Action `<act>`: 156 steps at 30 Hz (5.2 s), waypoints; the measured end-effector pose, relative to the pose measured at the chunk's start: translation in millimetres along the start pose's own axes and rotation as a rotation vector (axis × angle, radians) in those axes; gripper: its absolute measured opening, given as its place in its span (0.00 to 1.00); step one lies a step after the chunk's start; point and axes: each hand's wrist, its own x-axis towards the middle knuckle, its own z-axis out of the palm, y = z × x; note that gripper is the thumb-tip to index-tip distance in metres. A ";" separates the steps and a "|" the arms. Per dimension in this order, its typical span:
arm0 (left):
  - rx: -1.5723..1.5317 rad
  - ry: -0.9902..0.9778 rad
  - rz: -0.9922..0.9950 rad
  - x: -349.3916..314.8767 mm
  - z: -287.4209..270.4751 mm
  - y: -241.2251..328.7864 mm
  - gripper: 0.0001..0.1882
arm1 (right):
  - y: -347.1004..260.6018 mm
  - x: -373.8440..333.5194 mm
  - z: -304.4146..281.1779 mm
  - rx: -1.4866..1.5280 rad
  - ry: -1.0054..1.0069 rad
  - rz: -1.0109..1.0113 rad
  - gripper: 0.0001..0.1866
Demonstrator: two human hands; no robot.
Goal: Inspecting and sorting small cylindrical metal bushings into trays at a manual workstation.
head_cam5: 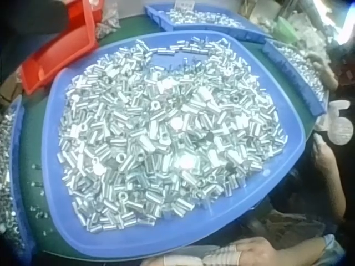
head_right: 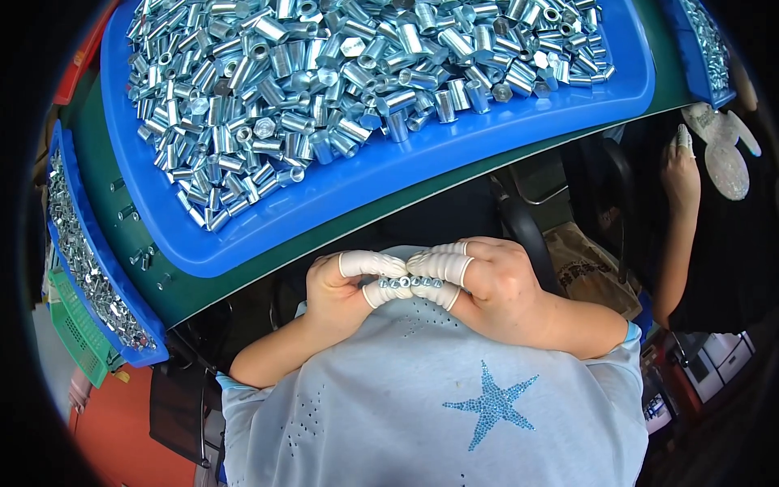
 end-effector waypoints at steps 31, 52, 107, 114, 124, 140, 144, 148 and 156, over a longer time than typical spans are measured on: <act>0.110 -0.016 0.048 2.9 4.7 0.0 0.09 | -2.1 -10.8 -7.6 0.104 -0.004 0.131 0.12; 0.172 -0.027 0.102 1.9 4.4 -0.7 0.10 | -2.5 -14.3 -5.3 0.173 -0.016 0.204 0.13; 0.050 0.014 0.100 -30.4 -3.8 -9.9 0.16 | -23.6 -17.5 16.1 0.786 -0.177 0.763 0.12; 0.185 0.058 0.242 -29.7 -8.0 9.6 0.16 | -26.4 -15.8 18.0 0.850 -0.213 0.703 0.15; 0.793 -0.063 0.520 -31.9 -16.9 94.7 0.16 | -37.9 4.4 7.4 1.473 -0.345 0.687 0.21; 0.908 0.795 0.331 -56.2 -148.7 178.6 0.09 | -44.5 270.8 -210.0 1.112 0.809 0.175 0.34; 1.200 0.773 0.160 -50.2 -170.1 183.0 0.08 | -27.5 269.1 -173.3 0.409 0.461 0.195 0.30; 1.313 0.758 0.132 -42.0 -184.0 179.9 0.08 | -41.0 248.4 -137.1 -0.079 0.096 0.081 0.16; 1.600 0.514 0.061 -33.8 -181.8 186.9 0.10 | -20.4 264.9 -121.8 -0.687 0.010 0.066 0.06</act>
